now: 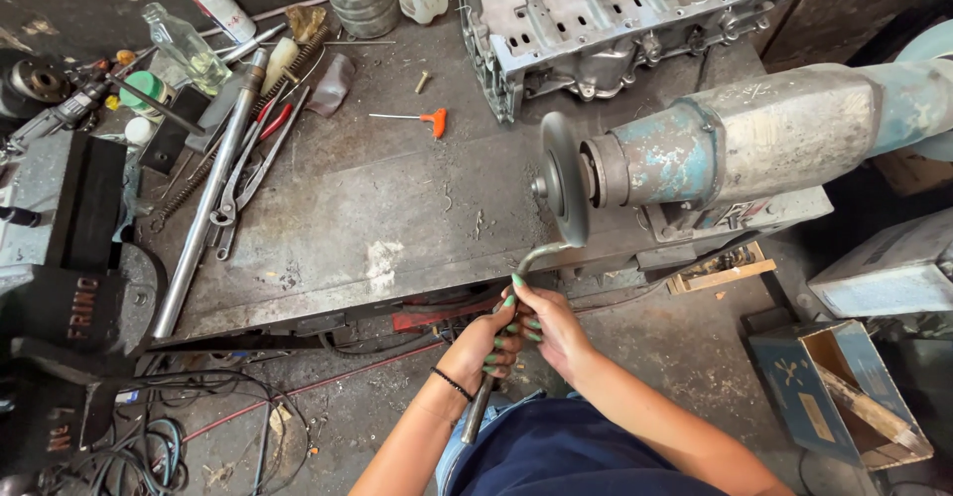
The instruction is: Polishing a bent metal rod using a bench grinder
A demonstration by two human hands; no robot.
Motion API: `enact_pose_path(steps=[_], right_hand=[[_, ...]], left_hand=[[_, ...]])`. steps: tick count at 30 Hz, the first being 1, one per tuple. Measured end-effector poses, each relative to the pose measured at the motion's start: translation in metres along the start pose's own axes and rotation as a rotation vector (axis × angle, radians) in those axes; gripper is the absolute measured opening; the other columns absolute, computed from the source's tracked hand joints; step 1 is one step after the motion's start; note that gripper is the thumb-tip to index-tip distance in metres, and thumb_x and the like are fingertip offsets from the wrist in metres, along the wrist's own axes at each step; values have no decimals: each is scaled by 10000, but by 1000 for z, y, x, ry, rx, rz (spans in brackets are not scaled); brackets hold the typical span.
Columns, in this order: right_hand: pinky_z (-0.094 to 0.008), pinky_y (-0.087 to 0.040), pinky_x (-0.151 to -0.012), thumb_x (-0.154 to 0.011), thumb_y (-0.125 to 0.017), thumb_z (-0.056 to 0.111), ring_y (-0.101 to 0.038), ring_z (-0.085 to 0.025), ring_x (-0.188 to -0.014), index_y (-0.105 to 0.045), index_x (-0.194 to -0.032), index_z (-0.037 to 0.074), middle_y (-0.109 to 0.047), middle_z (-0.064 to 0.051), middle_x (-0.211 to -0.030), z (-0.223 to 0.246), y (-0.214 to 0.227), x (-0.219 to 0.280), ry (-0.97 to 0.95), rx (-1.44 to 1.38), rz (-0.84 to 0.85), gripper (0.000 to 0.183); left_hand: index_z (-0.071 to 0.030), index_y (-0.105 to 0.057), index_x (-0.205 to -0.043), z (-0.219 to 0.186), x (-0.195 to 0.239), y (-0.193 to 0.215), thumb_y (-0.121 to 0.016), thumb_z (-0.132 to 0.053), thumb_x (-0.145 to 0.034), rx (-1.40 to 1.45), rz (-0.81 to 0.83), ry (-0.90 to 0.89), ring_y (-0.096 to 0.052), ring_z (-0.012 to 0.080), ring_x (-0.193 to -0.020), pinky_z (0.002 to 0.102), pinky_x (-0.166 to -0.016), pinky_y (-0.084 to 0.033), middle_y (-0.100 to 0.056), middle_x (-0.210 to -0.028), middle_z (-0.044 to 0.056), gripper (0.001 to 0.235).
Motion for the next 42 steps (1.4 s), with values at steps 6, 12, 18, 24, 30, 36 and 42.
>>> enact_pose_path(steps=[6, 12, 18, 24, 30, 36, 42], right_hand=[[-143, -253, -324, -905, -724, 283, -345, -37, -409, -665, -853, 12, -384, 40, -595, 16, -4, 14, 19, -17, -24, 282], [-166, -247, -319, -888, -743, 315, -331, -45, -402, -681, -853, 6, -378, 37, -589, 1, 8, -10, 33, -47, -59, 317], [-167, -269, -312, -889, -741, 330, -322, -37, -394, -685, -877, 7, -420, 36, -580, 2, 3, 0, 22, -54, -58, 327], [-175, -296, -324, -893, -736, 329, -336, -38, -402, -683, -879, 7, -419, 41, -595, 11, -13, 20, 15, -43, -37, 327], [-176, -290, -320, -894, -740, 330, -344, -33, -396, -691, -889, 5, -514, 5, -596, -6, 18, -15, 61, -30, -76, 330], [-329, -537, -531, -860, -769, 252, -642, -232, -616, -684, -1058, -41, -697, -171, -843, -23, 57, -21, 77, 101, 53, 364], [-278, -616, -910, -805, -737, 111, -776, -150, -1000, -742, -1098, 81, -812, -54, -1077, -3, 122, 38, 131, 961, 417, 295]], left_hand=[[-164, -383, -816, -3, 1, -6, -441, -399, -1052, 13, 1, 31, -228, -20, -379, 116, -332, -218, -227, -587, -111, 338], [-166, -393, -816, -3, -14, -2, -468, -399, -1038, 87, 114, 112, -230, -44, -367, 91, -312, -217, -215, -581, -129, 331], [-165, -392, -812, -3, -7, 2, -482, -412, -1036, 45, 82, 86, -241, -40, -362, 101, -307, -227, -236, -569, -119, 345], [-182, -392, -817, -8, 20, -5, -494, -450, -1039, 22, 75, 95, -232, -23, -363, 111, -303, -238, -235, -569, -117, 363], [-178, -407, -833, -1, -13, -3, -502, -435, -1026, 45, 103, 96, -234, -34, -371, 98, -306, -233, -240, -575, -127, 335], [-186, -460, -844, 12, 6, 0, -392, -531, -1019, -279, -27, 122, -276, 22, -393, 140, -312, -258, -319, -595, -120, 392], [-140, -409, -649, 12, 16, 25, -410, -419, -1038, -785, -249, -356, -369, 112, -597, 334, -591, -349, -444, -593, -24, 479]])
Point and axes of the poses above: each hand's wrist, its own x-axis away from the middle knuckle, its own y-axis out of the back of the hand, z = x × y, the point moved 9 cm from there along -x, towards the middle knuckle
